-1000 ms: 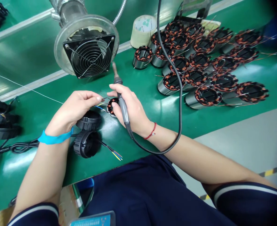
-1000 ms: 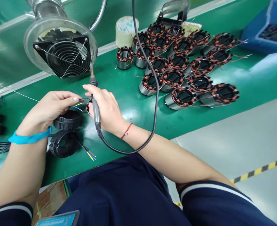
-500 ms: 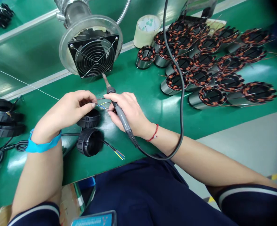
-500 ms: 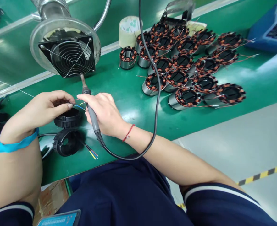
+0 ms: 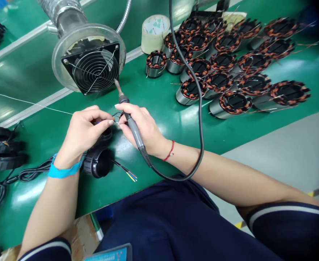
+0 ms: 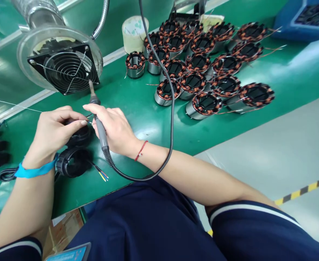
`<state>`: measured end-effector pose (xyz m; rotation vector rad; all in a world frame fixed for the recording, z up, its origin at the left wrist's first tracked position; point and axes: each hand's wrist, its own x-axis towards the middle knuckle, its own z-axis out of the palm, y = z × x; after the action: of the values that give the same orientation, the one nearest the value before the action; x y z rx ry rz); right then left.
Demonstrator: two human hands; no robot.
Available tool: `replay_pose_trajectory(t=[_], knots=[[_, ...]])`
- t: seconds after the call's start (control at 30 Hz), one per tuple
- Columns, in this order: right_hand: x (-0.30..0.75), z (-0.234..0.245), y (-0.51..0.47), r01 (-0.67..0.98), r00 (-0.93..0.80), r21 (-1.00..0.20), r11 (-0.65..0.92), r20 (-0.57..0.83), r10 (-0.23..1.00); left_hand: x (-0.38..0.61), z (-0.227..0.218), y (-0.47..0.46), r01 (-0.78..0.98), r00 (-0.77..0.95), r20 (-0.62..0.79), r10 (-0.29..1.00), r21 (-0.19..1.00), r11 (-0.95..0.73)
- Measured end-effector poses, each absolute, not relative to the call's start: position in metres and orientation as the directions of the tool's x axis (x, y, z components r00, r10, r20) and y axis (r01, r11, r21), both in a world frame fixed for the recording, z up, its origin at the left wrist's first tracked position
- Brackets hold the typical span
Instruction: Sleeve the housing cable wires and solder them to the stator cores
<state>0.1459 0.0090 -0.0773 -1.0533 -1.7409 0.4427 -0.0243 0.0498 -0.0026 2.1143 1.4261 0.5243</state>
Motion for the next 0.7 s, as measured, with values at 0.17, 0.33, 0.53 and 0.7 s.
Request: replay_pose_trajectory(t=[0.17,0.33,0.53,0.7], knots=[[0.145,-0.080,0.009,0.461,-0.124,-0.681,0.569,0.586,0.801,-0.020,-0.006,0.046,0.730,0.396,-0.037,0.918,0.619,-0.290],[0.150,-0.077,0.011,0.475,-0.143,-0.696,0.538,0.542,0.828,-0.024,0.000,0.049,0.751,0.413,-0.123,0.902,0.606,-0.261],[0.152,-0.076,0.015,0.498,-0.154,-0.686,0.530,0.531,0.833,-0.042,0.008,0.060,0.688,0.375,-0.189,0.907,0.713,-0.136],[0.147,-0.073,0.021,0.450,-0.222,-0.698,0.557,0.517,0.827,-0.044,0.014,0.061,0.638,0.356,-0.242,0.903,0.769,-0.046]])
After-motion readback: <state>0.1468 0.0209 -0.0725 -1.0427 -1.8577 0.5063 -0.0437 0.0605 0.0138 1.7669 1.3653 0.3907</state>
